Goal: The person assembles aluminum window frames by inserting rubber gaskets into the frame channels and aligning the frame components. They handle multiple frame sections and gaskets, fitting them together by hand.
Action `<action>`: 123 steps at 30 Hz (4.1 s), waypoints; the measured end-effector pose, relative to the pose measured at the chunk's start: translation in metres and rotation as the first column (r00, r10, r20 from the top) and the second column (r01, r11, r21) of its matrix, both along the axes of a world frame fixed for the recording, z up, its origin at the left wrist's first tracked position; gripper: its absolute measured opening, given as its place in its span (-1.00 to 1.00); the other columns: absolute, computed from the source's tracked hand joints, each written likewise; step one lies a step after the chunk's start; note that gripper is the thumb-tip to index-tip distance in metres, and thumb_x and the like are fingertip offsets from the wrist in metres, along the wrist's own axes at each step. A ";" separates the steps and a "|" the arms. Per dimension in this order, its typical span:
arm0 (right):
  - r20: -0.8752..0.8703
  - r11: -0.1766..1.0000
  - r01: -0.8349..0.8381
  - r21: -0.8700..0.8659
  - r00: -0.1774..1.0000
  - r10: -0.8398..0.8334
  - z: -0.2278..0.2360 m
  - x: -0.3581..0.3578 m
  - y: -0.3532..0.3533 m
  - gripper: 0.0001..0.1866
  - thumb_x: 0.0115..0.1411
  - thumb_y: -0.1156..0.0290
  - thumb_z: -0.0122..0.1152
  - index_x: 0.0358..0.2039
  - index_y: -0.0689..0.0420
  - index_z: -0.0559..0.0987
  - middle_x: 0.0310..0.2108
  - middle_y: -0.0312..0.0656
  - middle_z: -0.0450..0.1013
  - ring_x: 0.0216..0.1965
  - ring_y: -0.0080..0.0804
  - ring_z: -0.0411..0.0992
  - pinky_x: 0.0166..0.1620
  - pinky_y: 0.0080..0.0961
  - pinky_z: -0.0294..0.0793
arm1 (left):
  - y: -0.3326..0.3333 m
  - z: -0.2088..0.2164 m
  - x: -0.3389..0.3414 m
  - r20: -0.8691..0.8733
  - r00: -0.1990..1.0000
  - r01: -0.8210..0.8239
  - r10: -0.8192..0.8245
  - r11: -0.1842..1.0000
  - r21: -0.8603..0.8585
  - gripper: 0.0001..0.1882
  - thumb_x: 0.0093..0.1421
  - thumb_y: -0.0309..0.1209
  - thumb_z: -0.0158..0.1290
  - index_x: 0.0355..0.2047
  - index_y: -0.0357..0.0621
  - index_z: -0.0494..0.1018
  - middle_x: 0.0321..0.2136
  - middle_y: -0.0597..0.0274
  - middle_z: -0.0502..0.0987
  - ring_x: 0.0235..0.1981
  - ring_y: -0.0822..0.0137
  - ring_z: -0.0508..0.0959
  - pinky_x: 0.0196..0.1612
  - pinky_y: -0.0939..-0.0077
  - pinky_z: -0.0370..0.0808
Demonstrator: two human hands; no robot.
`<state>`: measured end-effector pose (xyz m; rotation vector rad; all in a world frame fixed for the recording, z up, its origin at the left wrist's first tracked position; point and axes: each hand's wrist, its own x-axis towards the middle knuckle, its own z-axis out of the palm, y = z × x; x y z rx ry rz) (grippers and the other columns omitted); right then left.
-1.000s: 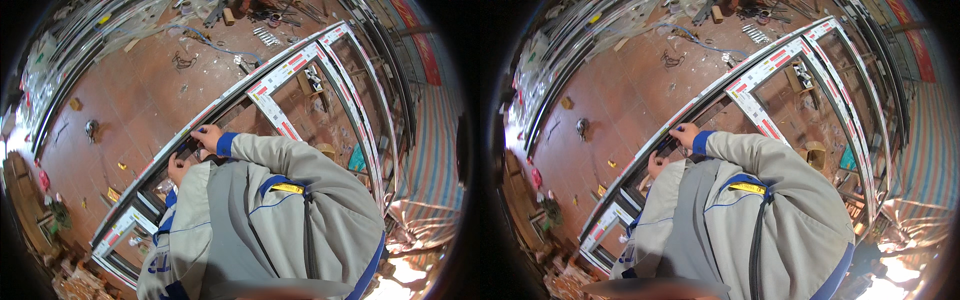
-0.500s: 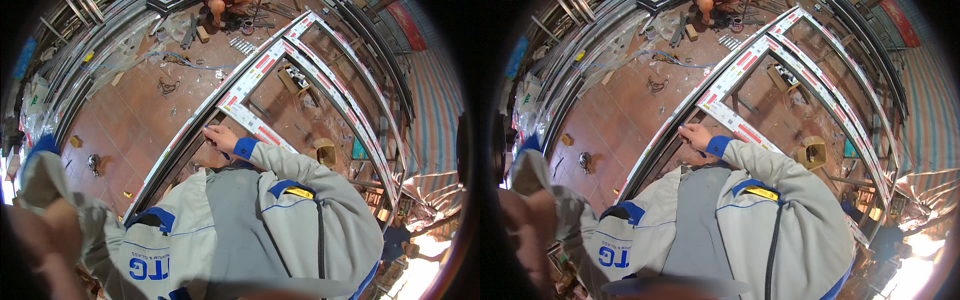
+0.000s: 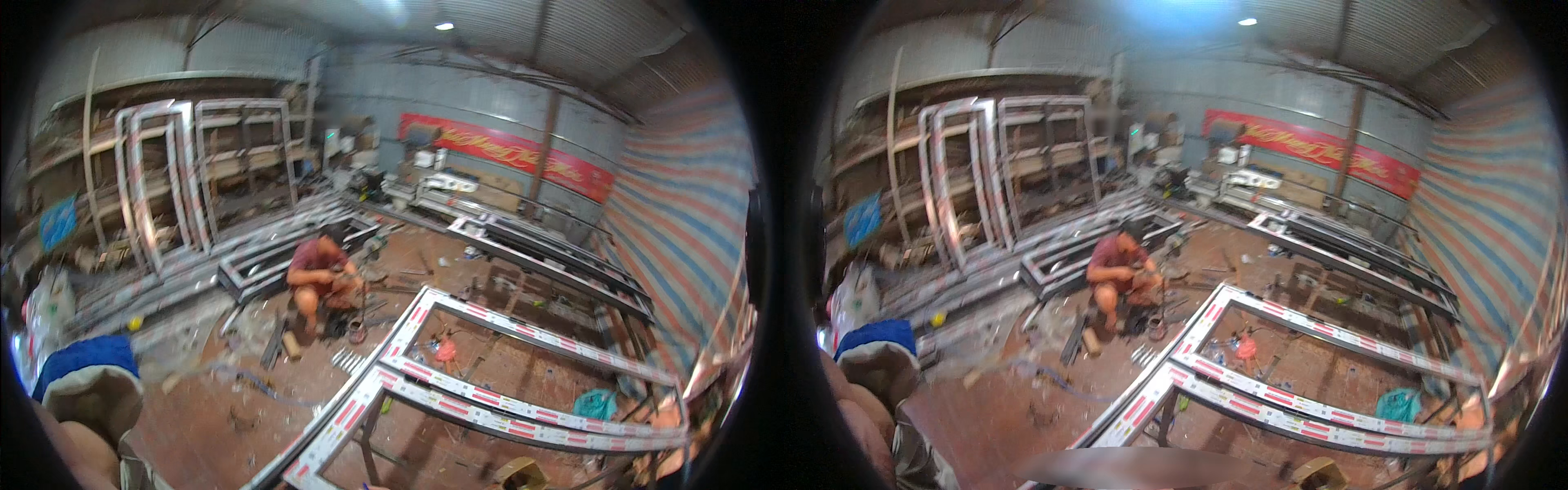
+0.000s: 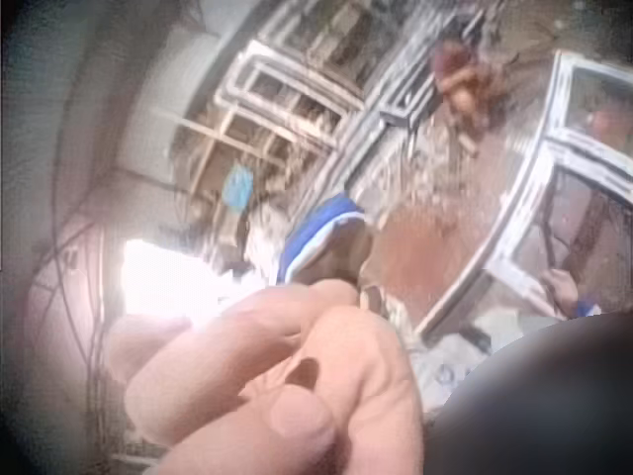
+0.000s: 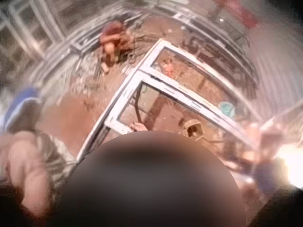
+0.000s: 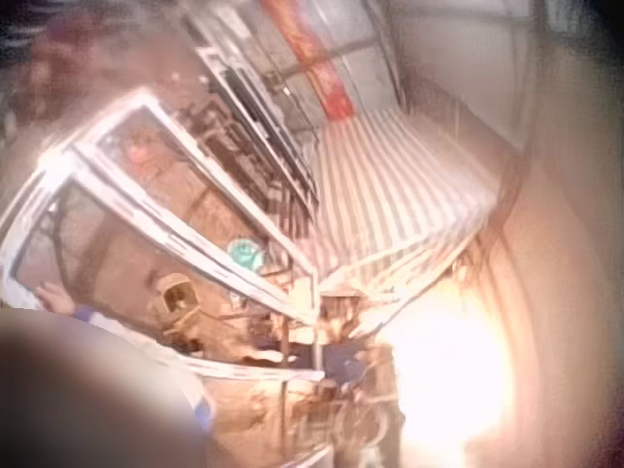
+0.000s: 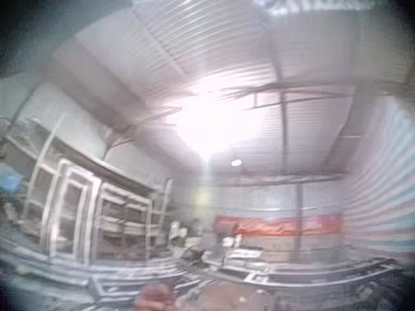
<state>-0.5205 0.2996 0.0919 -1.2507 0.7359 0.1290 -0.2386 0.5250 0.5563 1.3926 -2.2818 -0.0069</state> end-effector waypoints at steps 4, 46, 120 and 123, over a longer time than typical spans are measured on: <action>0.061 0.955 0.236 0.177 0.966 -0.250 0.041 -0.026 0.037 -0.75 0.47 0.16 0.36 -0.02 0.04 0.71 -0.46 -0.54 0.35 -0.43 -0.63 0.37 -0.40 -0.49 0.35 | -0.045 -0.001 -0.021 0.077 0.997 0.026 -0.023 0.999 -0.036 -0.58 0.21 -0.42 0.38 0.04 -0.25 0.53 -0.29 0.29 0.53 -0.28 0.47 0.50 -0.18 0.49 0.46; -0.381 0.023 -0.391 -0.920 0.878 -0.290 -0.058 0.095 -0.309 0.30 -0.24 0.51 0.69 0.53 0.04 0.15 0.46 0.10 0.20 0.26 0.16 0.41 0.21 -0.06 0.66 | 0.017 -0.573 -0.065 -0.051 -0.671 0.318 0.740 0.350 0.881 -0.57 0.37 -0.28 0.31 0.19 -0.16 0.59 0.01 0.15 0.70 -0.04 0.22 0.69 0.08 0.25 0.60; -0.464 0.316 -0.374 -0.872 0.838 -0.289 -0.001 0.093 -0.304 0.47 -0.34 0.24 0.87 0.57 0.07 0.14 0.43 0.18 0.18 0.29 0.26 0.44 0.28 -0.06 0.59 | 0.018 -0.552 -0.013 -0.065 -0.437 0.297 0.897 0.212 0.931 -0.59 0.39 -0.39 0.32 0.20 -0.21 0.58 0.02 0.15 0.71 0.02 0.27 0.70 0.06 0.28 0.65; -0.019 0.098 0.005 -0.995 0.969 -0.245 -0.001 0.075 -0.272 -0.08 -0.01 0.19 0.69 0.35 0.13 0.47 0.27 0.13 0.39 0.12 0.20 0.57 0.19 -0.09 0.59 | 0.003 -0.529 -0.008 0.074 -0.340 0.489 0.938 0.108 0.866 -0.60 0.41 -0.37 0.31 0.20 -0.20 0.59 0.02 0.14 0.72 0.02 0.27 0.71 0.06 0.28 0.65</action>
